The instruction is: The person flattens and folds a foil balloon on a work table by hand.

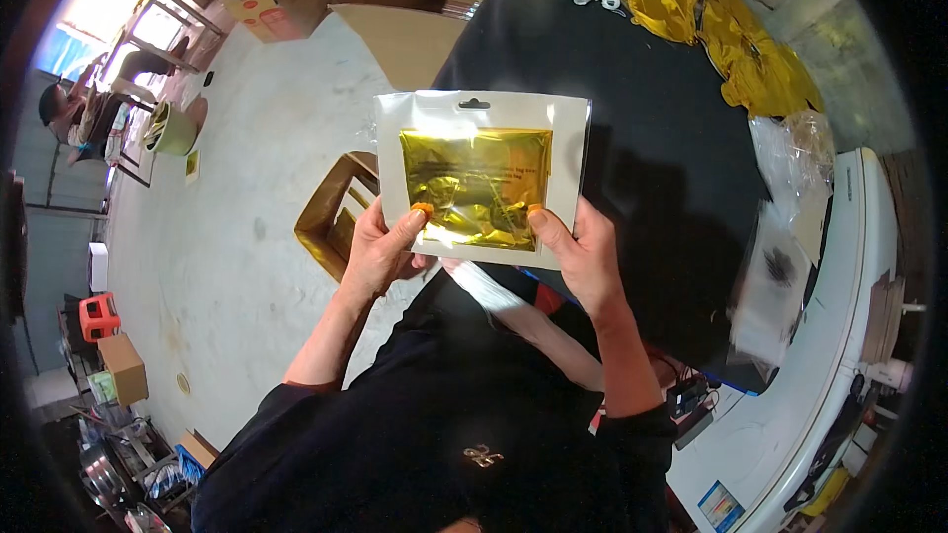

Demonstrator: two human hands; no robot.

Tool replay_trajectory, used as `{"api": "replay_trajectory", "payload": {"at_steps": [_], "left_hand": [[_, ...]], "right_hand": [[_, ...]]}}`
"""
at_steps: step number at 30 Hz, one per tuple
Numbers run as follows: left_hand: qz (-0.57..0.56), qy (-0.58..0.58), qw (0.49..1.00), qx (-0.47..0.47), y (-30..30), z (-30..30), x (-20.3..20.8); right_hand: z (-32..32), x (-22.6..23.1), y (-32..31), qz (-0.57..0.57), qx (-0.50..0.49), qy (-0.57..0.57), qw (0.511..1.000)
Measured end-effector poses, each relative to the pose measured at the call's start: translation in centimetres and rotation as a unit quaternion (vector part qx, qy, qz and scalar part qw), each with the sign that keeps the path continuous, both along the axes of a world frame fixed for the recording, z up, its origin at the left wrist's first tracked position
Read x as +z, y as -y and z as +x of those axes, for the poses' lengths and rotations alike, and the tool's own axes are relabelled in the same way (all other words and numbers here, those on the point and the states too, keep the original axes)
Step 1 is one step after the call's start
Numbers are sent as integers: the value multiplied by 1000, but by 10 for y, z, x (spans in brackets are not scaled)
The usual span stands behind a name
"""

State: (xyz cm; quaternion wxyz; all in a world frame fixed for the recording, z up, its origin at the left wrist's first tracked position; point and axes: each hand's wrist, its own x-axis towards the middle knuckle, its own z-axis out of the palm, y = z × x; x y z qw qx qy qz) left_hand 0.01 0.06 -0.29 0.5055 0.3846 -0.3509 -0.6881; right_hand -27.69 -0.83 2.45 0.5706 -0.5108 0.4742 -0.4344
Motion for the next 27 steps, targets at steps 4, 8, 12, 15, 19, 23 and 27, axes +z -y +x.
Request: {"api": "replay_trajectory", "payload": {"at_steps": [4,8,12,15,19,23,27], "left_hand": [[-9,15,1000,-14,2,13,8],[37,0,999,32,2,14,15],[9,31,997,63,3,22,-1],[4,45,995,84,7,22,1],[10,96,986,139,11,34,2],[63,18,948,311,29,87,-36],[85,-50,916,388,35,146,-112]], "right_hand": [[9,3,4,-14,-2,-17,1000],[21,4,9,-40,-9,-3,999],[32,-1,13,-63,-20,0,998],[37,2,18,-67,1,-17,998],[47,-7,32,-88,25,-75,993],[45,15,38,-45,8,-5,999],[14,32,40,24,-70,-71,995]]}}
